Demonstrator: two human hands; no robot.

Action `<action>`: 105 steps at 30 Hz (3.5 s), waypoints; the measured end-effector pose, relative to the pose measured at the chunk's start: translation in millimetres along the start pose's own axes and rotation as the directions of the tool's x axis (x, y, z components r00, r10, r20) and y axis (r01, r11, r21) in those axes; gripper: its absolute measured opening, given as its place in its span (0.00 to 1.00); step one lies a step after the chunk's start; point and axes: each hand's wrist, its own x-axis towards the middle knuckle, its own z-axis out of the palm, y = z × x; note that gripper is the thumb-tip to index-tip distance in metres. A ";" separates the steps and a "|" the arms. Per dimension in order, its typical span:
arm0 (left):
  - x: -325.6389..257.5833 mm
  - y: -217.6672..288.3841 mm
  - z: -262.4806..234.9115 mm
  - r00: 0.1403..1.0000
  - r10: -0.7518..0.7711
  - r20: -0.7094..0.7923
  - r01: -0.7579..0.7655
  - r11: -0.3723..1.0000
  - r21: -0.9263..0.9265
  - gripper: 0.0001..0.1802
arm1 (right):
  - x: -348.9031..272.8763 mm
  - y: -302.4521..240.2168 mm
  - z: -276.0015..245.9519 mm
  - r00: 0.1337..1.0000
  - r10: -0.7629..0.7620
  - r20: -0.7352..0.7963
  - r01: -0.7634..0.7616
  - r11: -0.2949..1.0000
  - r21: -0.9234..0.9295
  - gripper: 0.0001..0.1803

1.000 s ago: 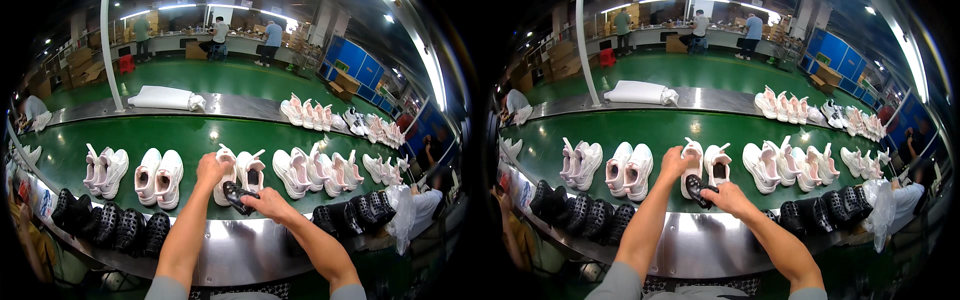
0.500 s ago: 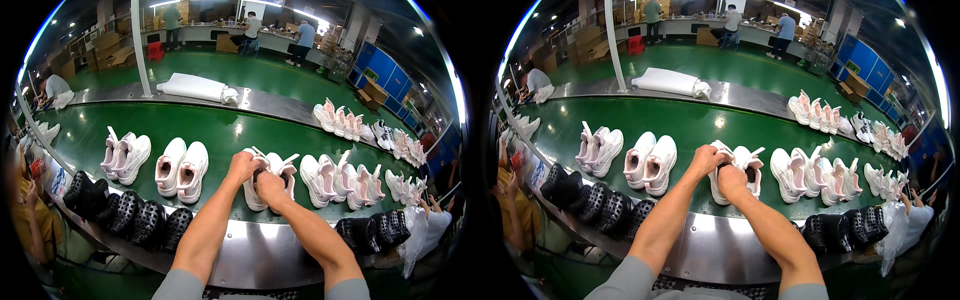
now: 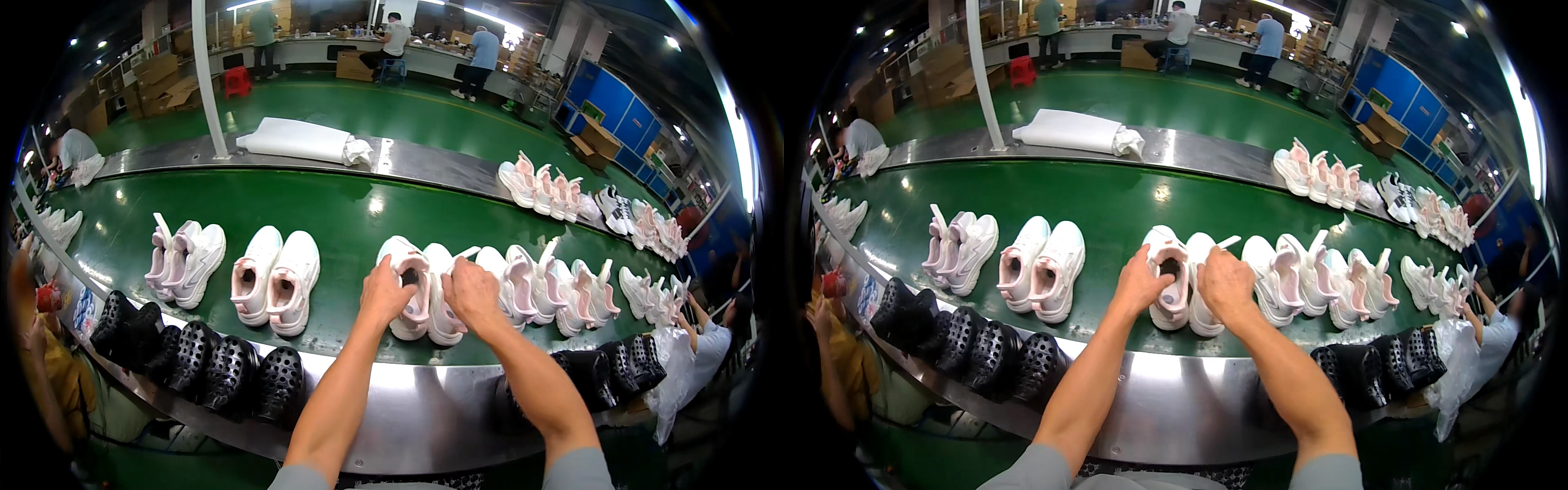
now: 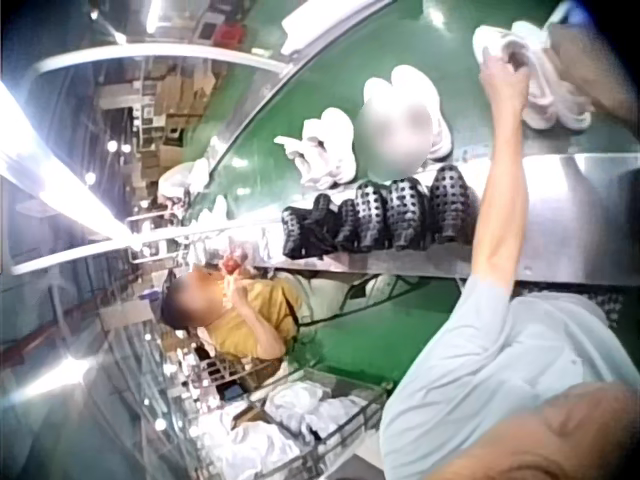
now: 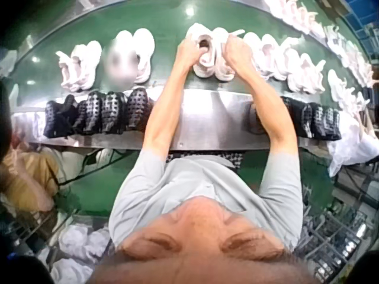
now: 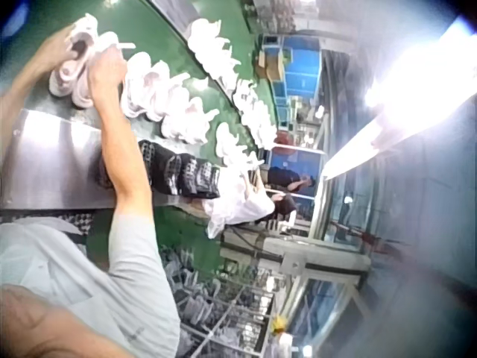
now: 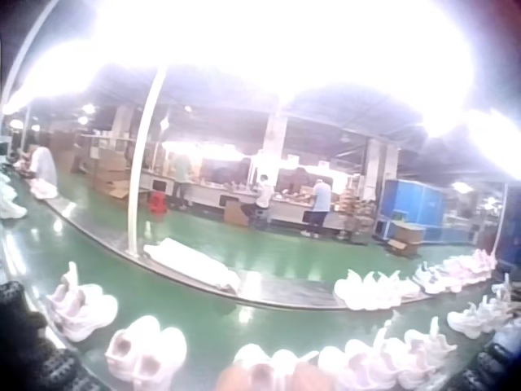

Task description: The person inserts black plastic shoe trees into white sneakers moving along a conveyor belt in a factory setting. The person repeatedly picks up a shoe tree, places it inside a sneaker, and then moves the next pair forward.

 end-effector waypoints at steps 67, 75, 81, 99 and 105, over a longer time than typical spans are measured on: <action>-190.6 73.8 93.9 0.671 0.109 0.734 0.509 0.652 -0.562 0.26 | -278.0 69.7 -126.6 0.987 0.113 -0.114 -0.133 0.975 -0.179 0.22; -205.2 95.1 100.4 0.872 0.341 0.352 -0.145 0.866 -0.478 0.18 | -283.8 83.1 -137.7 0.939 0.280 -0.201 -0.294 0.955 -0.042 0.23; -207.4 95.7 107.6 0.882 0.391 0.262 -0.225 0.840 -0.494 0.13 | -266.4 119.1 -137.1 0.941 0.305 -0.147 -0.337 0.888 -0.314 0.21; -117.3 126.4 94.0 0.712 0.256 0.654 0.541 0.394 -0.743 0.51 | -172.4 125.1 -141.1 0.941 0.233 0.248 -0.331 0.795 0.508 0.28; -19.9 126.2 125.6 0.849 0.517 -0.113 -0.528 0.841 -0.122 0.36 | -109.1 156.4 -107.1 0.752 0.360 0.552 -0.650 0.542 0.533 0.28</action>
